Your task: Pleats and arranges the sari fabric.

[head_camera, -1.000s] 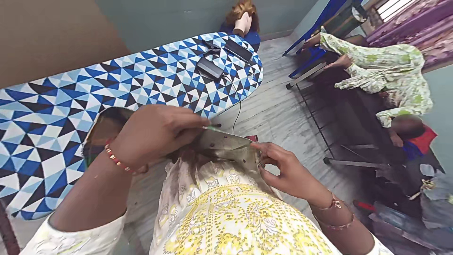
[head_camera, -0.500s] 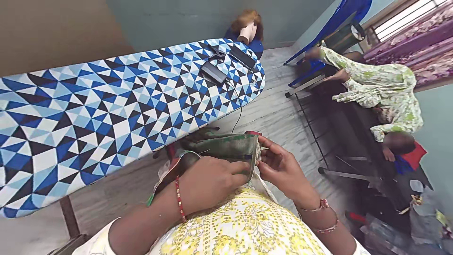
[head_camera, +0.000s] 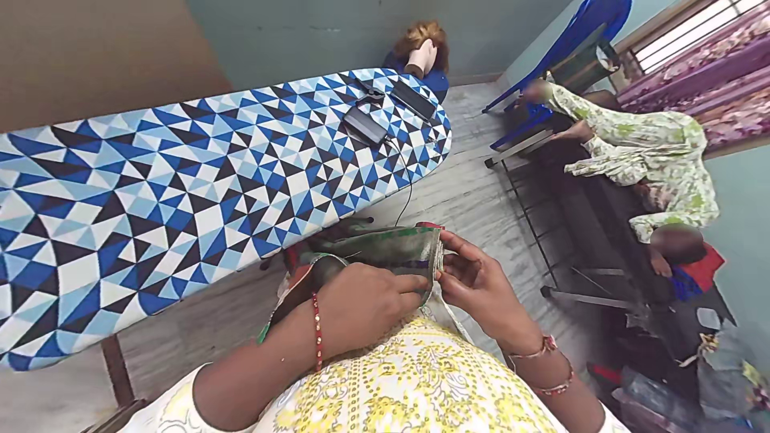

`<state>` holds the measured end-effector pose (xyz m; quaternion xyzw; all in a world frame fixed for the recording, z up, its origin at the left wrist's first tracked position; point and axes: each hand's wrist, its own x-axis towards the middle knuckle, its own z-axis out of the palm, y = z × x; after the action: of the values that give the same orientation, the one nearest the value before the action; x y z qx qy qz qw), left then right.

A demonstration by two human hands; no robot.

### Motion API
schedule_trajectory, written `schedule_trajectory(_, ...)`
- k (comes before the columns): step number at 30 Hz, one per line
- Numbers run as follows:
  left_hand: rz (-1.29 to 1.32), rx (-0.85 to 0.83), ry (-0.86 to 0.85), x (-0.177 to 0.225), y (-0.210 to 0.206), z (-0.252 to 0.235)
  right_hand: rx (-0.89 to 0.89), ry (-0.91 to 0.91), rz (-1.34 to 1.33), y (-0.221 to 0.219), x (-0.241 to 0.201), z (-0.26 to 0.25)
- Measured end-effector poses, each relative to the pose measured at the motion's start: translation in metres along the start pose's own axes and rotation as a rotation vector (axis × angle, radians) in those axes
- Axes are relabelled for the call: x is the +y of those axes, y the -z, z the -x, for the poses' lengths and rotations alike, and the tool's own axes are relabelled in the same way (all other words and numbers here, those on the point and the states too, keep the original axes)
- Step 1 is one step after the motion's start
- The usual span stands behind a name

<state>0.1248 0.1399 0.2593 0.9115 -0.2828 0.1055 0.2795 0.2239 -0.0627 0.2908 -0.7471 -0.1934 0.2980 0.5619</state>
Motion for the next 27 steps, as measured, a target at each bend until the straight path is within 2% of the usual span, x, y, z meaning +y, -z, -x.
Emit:
schedule_trajectory(14,0.051,0.013,0.002,-0.005,0.0,0.0,-0.006,0.01,-0.061,-0.008,0.0,-0.002)
schedule_trajectory(20,0.083,0.002,0.003,-0.008,0.002,0.004,-0.001,0.051,0.049,-0.007,0.004,-0.005)
schedule_trajectory(22,0.101,-0.028,0.04,-0.012,0.008,0.009,-0.003,0.083,0.115,-0.003,0.006,-0.006)
schedule_trajectory(27,0.086,-0.207,0.266,-0.037,0.042,0.043,-0.051,0.12,0.304,0.016,0.008,-0.011)
